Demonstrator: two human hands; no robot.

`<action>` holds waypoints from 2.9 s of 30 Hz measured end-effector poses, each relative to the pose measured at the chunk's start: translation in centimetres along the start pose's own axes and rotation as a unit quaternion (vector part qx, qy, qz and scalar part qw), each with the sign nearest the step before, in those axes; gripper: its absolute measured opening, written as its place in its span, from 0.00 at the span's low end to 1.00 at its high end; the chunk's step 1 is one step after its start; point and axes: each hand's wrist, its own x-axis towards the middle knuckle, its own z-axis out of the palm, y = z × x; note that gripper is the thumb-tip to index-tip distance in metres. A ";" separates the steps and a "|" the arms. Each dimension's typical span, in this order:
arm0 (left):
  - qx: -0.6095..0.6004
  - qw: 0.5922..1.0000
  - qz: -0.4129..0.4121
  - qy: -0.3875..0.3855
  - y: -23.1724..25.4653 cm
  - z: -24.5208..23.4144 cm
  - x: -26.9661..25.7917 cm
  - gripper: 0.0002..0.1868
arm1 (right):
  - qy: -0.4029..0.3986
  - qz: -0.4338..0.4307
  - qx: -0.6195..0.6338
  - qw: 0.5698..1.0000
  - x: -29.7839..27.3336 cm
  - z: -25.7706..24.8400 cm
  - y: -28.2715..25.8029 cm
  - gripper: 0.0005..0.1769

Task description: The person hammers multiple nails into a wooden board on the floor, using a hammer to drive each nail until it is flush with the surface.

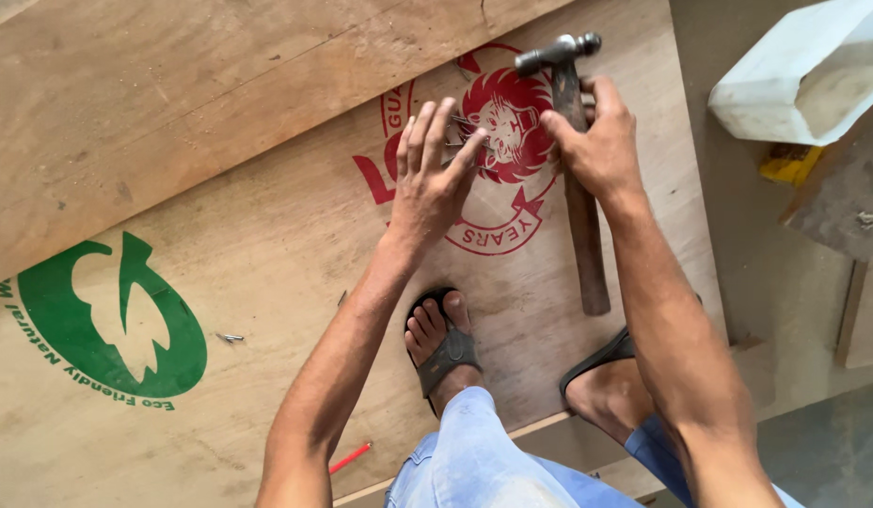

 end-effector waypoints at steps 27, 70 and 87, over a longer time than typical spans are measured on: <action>-0.360 0.893 -0.179 0.204 -7.5 -2.3 15.0 0.07 | -0.054 0.001 0.358 0.932 -2.3 -1.1 -3.7 0.37; -0.145 0.919 -0.238 0.278 -17.4 4.9 23.9 0.24 | -0.149 0.068 0.360 0.918 7.0 0.1 1.0 0.14; -0.158 0.972 -0.073 0.159 -9.0 0.9 17.1 0.03 | -0.177 0.061 0.391 0.901 8.3 0.0 1.2 0.13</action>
